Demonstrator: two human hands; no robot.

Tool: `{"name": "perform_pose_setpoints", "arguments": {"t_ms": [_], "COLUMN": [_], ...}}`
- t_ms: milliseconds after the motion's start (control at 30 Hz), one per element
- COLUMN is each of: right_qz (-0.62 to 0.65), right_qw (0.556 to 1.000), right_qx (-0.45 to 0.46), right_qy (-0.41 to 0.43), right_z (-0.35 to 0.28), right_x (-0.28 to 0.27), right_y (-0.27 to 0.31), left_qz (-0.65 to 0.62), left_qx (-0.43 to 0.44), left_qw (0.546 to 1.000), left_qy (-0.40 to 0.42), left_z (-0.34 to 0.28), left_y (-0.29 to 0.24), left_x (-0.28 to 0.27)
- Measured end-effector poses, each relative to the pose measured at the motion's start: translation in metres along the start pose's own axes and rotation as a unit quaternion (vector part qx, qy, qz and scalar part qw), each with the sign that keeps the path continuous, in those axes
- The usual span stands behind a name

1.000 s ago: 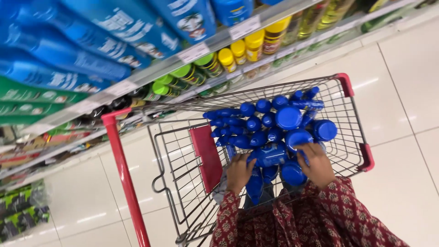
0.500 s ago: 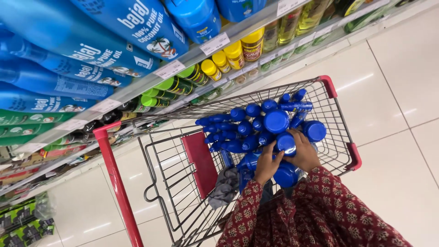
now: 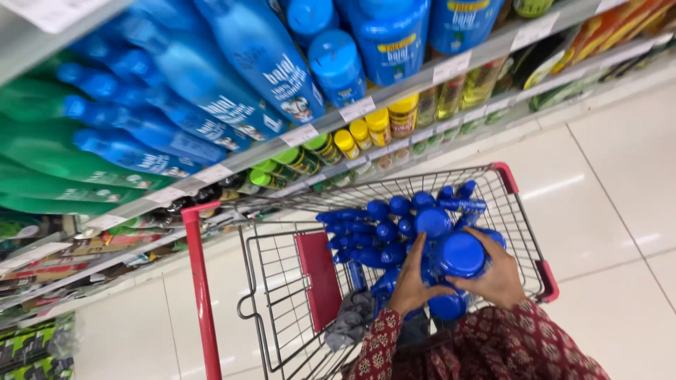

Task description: Picking up blue bottles of hair oil from a shelf and placing them into a shopping cart.

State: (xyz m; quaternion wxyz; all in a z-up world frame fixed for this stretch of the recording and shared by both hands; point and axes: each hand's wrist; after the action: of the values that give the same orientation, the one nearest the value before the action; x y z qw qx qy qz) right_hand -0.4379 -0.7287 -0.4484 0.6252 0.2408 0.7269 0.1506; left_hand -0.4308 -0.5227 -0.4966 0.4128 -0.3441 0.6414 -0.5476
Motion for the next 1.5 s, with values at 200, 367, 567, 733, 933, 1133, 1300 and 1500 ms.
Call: {"name": "perform_pose_setpoints", "arguments": {"t_ms": [200,367,567,733,933,1133,1300,1500], "right_qz": [0.232,0.338,0.380,0.281,0.300,0.324,0.277,0.134], "right_qw": [0.966,0.915,0.865,0.855,0.792,0.731,0.758,0.860], "right_qx": [-0.091,-0.189,-0.313,-0.415,-0.512,-0.586,-0.570,-0.448], "right_qy": [-0.071,-0.115,-0.098,-0.134,-0.144,-0.132,-0.155,-0.206], "right_z": [-0.002,0.009,0.032,0.065,0.123,0.173,0.264,0.351], "right_x": [-0.051,-0.087,-0.141,-0.217,-0.305,-0.385,-0.403,-0.403], "right_y": [0.056,0.092,0.127,0.200,0.277,0.352,0.370,0.378], "left_qz": [-0.003,0.031,-0.010,0.046,0.162,0.252,0.320,0.235], "left_qx": [0.056,0.113,0.185,0.342,0.425,0.455,0.336,0.143], "left_qw": [0.997,0.986,0.967,0.916,0.851,0.797,0.831,0.940], "left_qy": [-0.043,-0.118,-0.177,-0.203,-0.261,-0.307,-0.306,-0.201], "left_z": [0.014,0.029,0.049,0.076,0.095,0.143,0.222,0.314], "left_y": [-0.056,-0.125,-0.222,-0.306,-0.437,-0.520,-0.539,-0.523], "left_x": [-0.013,-0.046,-0.089,-0.137,-0.189,-0.239,-0.285,-0.332]}}
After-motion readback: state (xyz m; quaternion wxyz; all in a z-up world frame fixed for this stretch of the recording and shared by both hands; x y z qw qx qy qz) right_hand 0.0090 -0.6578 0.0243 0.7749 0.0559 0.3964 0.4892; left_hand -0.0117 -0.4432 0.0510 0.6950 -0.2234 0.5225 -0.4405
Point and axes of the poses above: each hand's wrist, its own z-axis towards the middle knuckle, its own x-axis out of the palm, y = z × x, and after that the axes turned 11 degrees about -z, right-handed
